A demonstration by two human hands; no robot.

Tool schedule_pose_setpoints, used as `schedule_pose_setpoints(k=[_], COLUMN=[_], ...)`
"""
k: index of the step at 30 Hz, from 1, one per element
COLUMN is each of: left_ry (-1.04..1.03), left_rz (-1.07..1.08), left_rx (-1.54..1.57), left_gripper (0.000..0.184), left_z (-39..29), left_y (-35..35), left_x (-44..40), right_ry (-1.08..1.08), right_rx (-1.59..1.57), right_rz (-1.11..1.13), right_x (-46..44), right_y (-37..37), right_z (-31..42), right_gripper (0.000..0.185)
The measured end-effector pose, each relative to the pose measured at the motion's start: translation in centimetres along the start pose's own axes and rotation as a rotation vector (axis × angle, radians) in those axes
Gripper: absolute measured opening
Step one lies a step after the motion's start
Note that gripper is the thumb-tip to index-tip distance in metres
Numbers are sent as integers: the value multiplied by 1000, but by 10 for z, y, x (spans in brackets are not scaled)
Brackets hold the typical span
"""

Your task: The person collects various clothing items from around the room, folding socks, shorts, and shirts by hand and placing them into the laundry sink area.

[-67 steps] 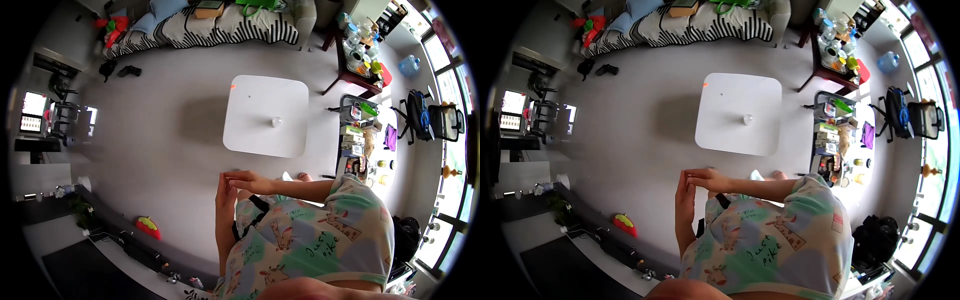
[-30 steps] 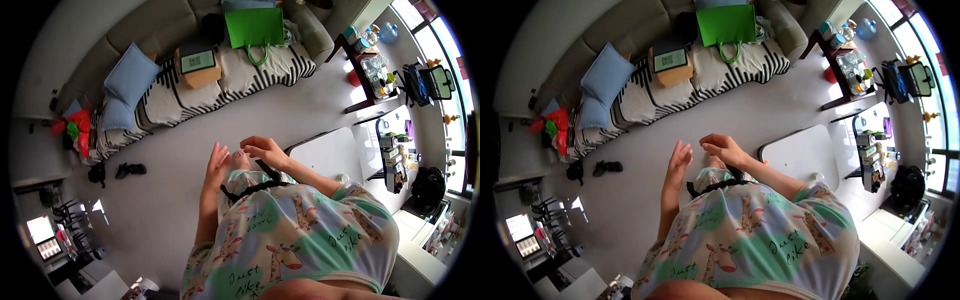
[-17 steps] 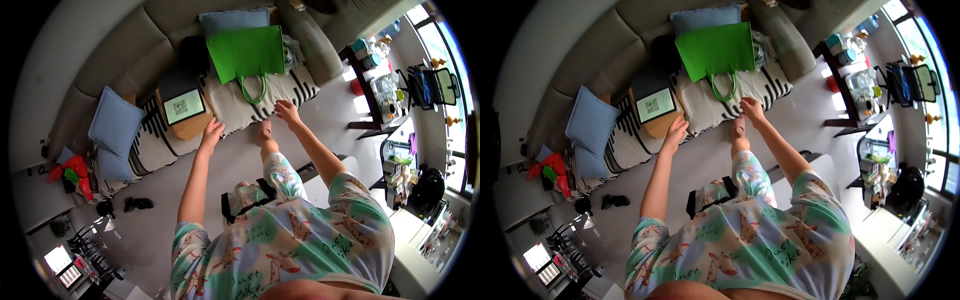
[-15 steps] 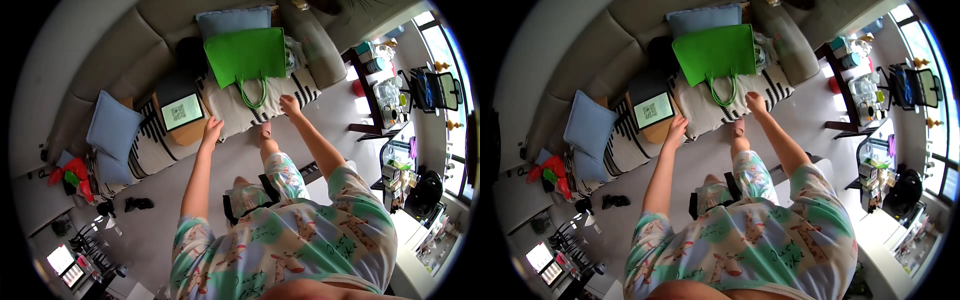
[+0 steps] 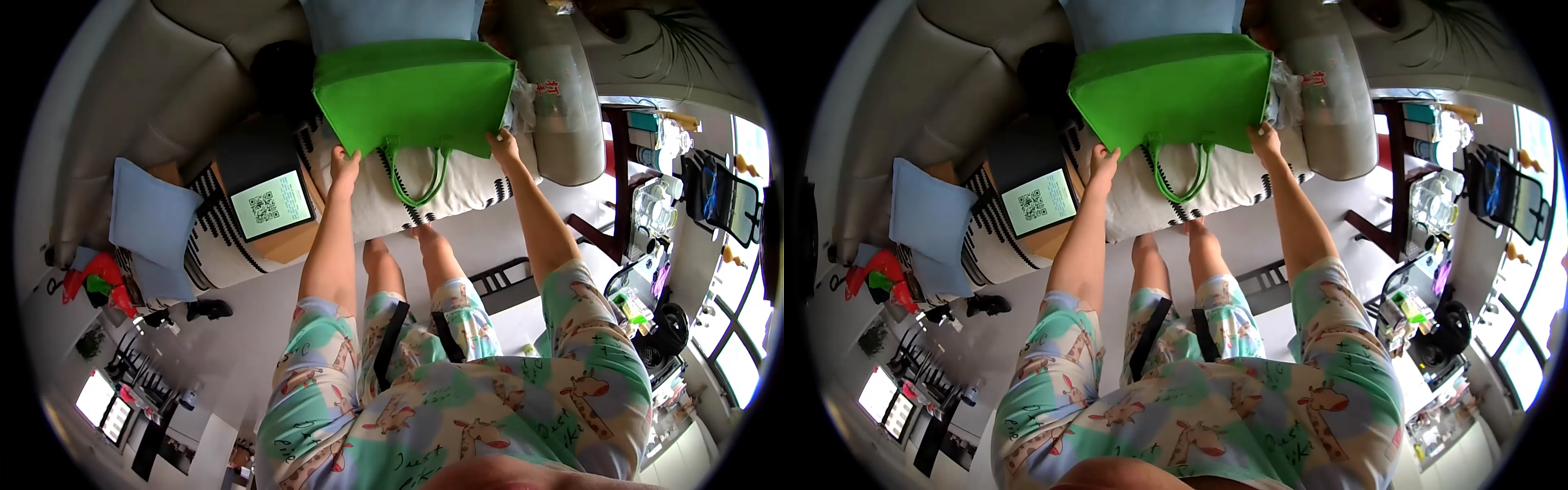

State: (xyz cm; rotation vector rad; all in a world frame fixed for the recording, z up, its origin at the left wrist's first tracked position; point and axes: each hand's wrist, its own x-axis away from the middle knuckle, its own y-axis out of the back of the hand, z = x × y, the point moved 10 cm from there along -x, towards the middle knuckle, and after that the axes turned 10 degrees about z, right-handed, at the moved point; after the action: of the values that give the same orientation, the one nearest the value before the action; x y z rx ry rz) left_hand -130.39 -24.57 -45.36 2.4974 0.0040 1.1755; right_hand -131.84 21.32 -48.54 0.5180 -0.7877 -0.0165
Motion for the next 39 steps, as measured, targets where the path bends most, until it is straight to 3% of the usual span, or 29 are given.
schedule_pose_setpoints(k=[2,4,5,7,9,10,11,12,13,14,16,18,19,21,22,23,24,25,26,28,30,32,33,35,38,39], left_ry=[-108,-323,-419,-463,-410,-402,-244,-247,-110,-99,-223,-494,-583,-607,-670,-693,-928,-902,-1017,-915,-984,-903,-706,-528,-249,-412], left_rz=[43,55,-26,-61,-94,-78,-171,-118,-154,-224,-272,-348,-668,-1326,-1586,-1594,-1404,-1202,-833,-445,-344,-274,-287,-260,167,46], left_rx=[29,115,5,134,409,385,382,406,393,443,633,831,635,168,-376,-477,-382,-648,-438,-500,-638,-732,-943,-1217,-840,-631], left_gripper=[34,25,26,27,29,31,32,36,39,45,52,59,56,50,40,40,39,34,37,44,54,64,74,72,65,55], left_z=[-2,-23,-59,-78,-83,-83,-94,-85,-84,-63,-43,-38,-66,-128,-163,-183,-191,-211,-206,-209,-229,-234,-236,-235,-176,-170], left_y=[-7,-4,19,84,170,223,275,326,380,452,589,712,720,687,644,589,534,473,425,324,250,213,201,184,151,139], left_x=[-8,-1,33,74,121,144,186,199,224,232,245,265,287,337,346,329,289,243,173,44,-30,-102,-132,-157,-215,-206], right_ry=[76,368,437,480,334,284,238,116,79,-72,144,317,389,456,482,469,458,372,302,191,97,47,22,-18,-142,-188], right_rx=[85,-434,-380,-462,-619,-670,-718,-742,-771,-851,-1214,-1355,-1377,-1311,-1274,-1168,-1063,-988,-884,-615,-530,-437,-435,-482,-708,-806], right_rz=[-39,57,29,111,292,384,467,514,643,803,1269,1274,1258,1250,1239,1169,1098,1038,936,721,598,609,612,621,579,556], right_x=[15,37,65,111,160,175,191,215,224,247,270,280,284,288,287,276,261,241,217,185,174,173,173,166,162,160], right_y=[2,-10,-4,0,-6,-22,-42,-71,-110,-152,-231,-262,-264,-264,-265,-269,-272,-278,-284,-275,-268,-269,-267,-271,-276,-278], right_z=[16,47,78,131,193,221,255,295,331,375,469,544,570,584,582,563,535,498,452,370,309,276,271,257,245,246], right_gripper=[39,28,23,23,26,30,33,40,42,43,39,35,34,32,31,30,30,29,29,31,34,33,32,33,33,33])
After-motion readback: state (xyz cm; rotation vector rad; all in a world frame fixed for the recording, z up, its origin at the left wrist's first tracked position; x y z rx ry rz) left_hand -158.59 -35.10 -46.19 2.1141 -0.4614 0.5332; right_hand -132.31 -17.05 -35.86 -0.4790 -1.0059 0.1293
